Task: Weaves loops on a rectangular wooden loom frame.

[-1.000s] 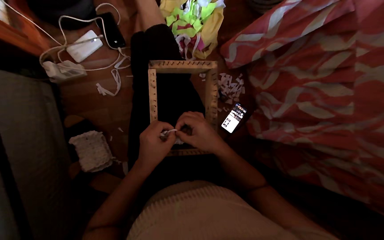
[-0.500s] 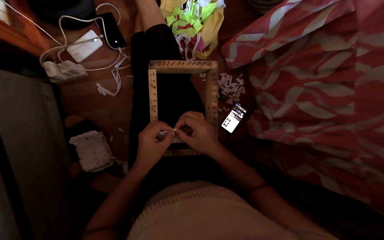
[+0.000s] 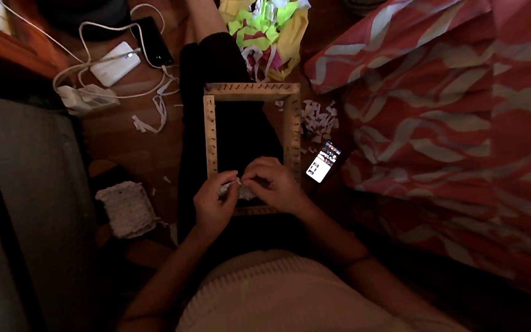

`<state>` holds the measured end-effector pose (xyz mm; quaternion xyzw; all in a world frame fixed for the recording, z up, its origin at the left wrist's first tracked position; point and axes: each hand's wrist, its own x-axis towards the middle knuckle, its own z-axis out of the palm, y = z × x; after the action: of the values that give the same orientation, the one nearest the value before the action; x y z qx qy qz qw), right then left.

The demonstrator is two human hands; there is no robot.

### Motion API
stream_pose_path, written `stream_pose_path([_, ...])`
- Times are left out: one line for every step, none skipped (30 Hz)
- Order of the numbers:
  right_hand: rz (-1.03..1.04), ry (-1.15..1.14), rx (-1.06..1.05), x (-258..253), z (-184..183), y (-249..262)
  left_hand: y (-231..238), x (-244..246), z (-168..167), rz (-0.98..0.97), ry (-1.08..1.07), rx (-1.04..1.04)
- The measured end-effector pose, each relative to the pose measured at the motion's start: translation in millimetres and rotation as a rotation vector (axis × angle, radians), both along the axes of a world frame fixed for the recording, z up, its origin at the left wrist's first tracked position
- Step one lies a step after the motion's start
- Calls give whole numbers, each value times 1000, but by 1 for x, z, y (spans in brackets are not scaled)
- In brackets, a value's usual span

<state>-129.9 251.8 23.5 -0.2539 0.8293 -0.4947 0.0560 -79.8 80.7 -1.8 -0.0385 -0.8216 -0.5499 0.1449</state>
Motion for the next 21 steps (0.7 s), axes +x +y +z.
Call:
stream_pose_path([-14, -33, -5, -1, 2, 0, -1, 0, -1, -16, 17, -2])
stream_pose_path([-25, -77, -2, -2, 6, 0, -2, -1, -1, -33, 38, -2])
stream_pose_path([-28, -116, 3, -3, 9, -1, -3, -1, -2, -44, 53, -5])
stream_pose_path([-16, -148, -7, -5, 11, -1, -3, -1, -2, -47, 65, -12])
stream_pose_path([2, -163, -19, -7, 12, -1, -3, -1, -3, -42, 72, -18])
stream_pose_path([28, -166, -19, -9, 12, 0, -3, 0, -3, -36, 71, -23])
stream_pose_path([49, -163, -9, -10, 12, 0, -3, 0, -4, -29, 72, -27])
stream_pose_path([67, -159, 5, -12, 12, 1, -3, 0, -5, -22, 77, -30])
stream_pose_path([85, -148, 18, -13, 12, 2, -3, 0, -6, -19, 84, -32])
stream_pose_path([100, -128, 22, -15, 11, 2, -3, 0, -6, -18, 95, -37])
stream_pose_path([110, -99, 20, -16, 10, 3, -2, 0, -6, -20, 105, -42])
stream_pose_path([119, -68, 7, -18, 9, 4, -2, 1, -6, -28, 110, -46])
stream_pose_path([129, -46, -2, -19, 8, 4, -3, 0, -7, -37, 119, -54])
stream_pose_path([141, -28, -2, -20, 8, 5, -3, 0, -7, -43, 134, -52])
stream_pose_path([155, -13, -1, -21, 8, 5, -3, 0, -8, -50, 145, -43])
stream_pose_path([168, 7, -4, -22, 7, 6, -3, 0, -9, -61, 153, -34])
stream_pose_path([182, 23, -11, -23, 6, 6, -3, 0, -10, -76, 165, -28])
stream_pose_path([194, 30, -14, -23, 5, 7, -4, -1, -10, -95, 181, -31])
stream_pose_path([203, 21, -12, -24, 5, 6, -6, -2, -10, -113, 203, -43])
stream_pose_path([204, -8, -6, -24, 5, 5, -8, -3, -10, -132, 228, -64])
stream_pose_path([201, -55, 8, -24, 7, 5, -10, -5, -10, -145, 247, -87])
